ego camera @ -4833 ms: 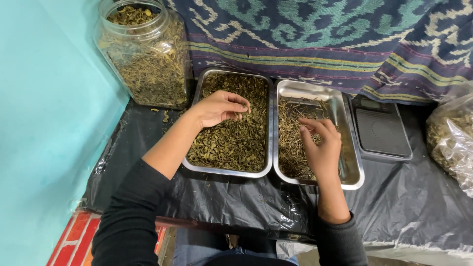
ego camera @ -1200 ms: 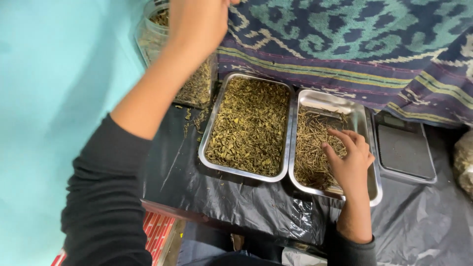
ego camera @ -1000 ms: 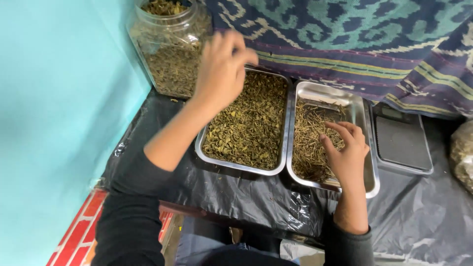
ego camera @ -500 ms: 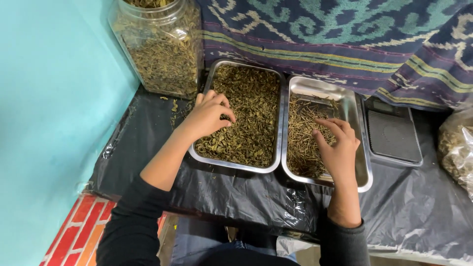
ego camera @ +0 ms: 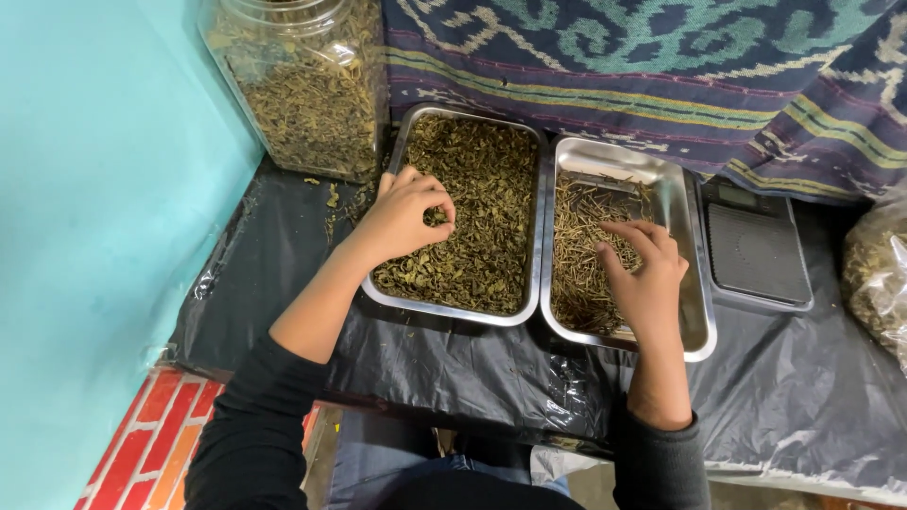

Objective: Sorting dried tea leaves by hand to remove stems and debris, transferring them between metal trays.

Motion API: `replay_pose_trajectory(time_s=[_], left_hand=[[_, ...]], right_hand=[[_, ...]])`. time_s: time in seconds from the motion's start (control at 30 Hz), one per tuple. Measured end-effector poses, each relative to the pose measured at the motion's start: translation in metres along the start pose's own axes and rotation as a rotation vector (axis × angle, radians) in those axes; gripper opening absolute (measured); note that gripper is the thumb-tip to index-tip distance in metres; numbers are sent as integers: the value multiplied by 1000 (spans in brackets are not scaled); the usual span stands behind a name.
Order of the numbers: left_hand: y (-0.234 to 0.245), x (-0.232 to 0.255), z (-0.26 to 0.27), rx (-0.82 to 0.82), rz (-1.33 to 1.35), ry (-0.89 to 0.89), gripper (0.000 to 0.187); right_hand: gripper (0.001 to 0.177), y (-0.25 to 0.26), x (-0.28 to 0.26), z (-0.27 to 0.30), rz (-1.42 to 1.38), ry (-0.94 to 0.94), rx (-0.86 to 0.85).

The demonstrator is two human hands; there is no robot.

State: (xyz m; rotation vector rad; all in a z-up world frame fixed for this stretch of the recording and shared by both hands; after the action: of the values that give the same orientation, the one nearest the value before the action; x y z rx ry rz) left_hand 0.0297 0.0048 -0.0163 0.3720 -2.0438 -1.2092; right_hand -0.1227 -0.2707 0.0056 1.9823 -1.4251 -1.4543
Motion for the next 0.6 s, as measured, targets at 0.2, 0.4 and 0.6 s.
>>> replay_pose_trajectory(time_s=[0.2,0.4,0.6], left_hand=[[7,22,2,-48,131,2,9],[12,27,6,-79,61,0,11],[-1,21,-6,-83,-61,52,19]], right_hand=[[16,-24,-2,2,-28,81,16],[22,-43,-32,14,16,252,-67],[21,-44,-21,12,43,201,-67]])
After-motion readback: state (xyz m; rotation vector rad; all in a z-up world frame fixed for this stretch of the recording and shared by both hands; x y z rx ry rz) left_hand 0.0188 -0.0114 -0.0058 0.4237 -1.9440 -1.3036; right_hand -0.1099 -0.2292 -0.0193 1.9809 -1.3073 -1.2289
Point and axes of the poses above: each hand's wrist, its own z-axis away from the middle knuckle, its own y-axis out of the back of the hand, x = y × z, the point moved 2 cm from there along -z, towards the middle knuckle, and after that the axes turned 3 degrees about x, right-handed, at the moved point
